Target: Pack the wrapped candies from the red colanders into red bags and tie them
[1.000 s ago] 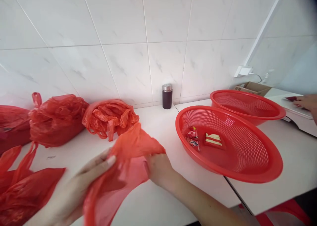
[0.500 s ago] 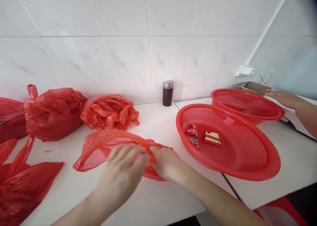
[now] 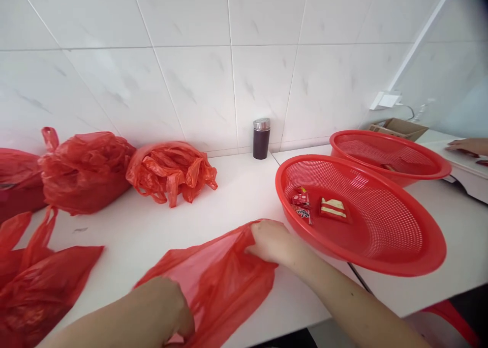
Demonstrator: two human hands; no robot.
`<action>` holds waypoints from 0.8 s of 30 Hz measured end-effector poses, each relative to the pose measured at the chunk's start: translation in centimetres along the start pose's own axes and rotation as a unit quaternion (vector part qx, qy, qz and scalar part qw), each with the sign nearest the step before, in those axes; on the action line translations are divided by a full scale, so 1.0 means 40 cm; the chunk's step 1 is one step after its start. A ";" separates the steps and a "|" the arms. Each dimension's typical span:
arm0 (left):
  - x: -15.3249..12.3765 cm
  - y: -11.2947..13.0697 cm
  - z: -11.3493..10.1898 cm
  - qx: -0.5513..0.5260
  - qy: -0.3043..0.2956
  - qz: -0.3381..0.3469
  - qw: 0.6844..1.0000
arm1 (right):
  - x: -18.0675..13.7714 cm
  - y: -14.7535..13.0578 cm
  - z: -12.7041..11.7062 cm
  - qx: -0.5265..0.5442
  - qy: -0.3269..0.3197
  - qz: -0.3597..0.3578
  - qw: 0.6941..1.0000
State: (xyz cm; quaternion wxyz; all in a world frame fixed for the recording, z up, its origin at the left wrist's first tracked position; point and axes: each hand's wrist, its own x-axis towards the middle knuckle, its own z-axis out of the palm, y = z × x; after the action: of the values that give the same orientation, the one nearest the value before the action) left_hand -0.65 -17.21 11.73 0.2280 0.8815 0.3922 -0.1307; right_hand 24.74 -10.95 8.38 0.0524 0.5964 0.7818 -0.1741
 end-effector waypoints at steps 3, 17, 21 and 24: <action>0.001 0.016 -0.009 0.063 0.069 0.028 0.995 | 0.002 -0.005 -0.010 -0.026 0.001 0.017 1.000; 0.206 -0.132 0.070 0.271 0.291 -0.085 0.913 | -0.009 -0.005 0.127 0.065 0.033 -0.167 0.983; 0.186 -0.185 0.012 0.286 0.258 -0.183 0.905 | -0.048 0.040 0.113 0.070 -0.069 -0.144 0.985; 0.166 -0.179 -0.028 0.183 0.191 -0.185 0.946 | -0.077 0.043 0.092 0.045 -0.059 -0.139 0.987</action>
State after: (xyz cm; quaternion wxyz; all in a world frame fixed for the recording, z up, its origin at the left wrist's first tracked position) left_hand -1.59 -8.23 7.83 -0.0445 0.8283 0.5541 -0.0697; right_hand 26.77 -14.58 5.49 0.0469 0.4721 0.8443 -0.2492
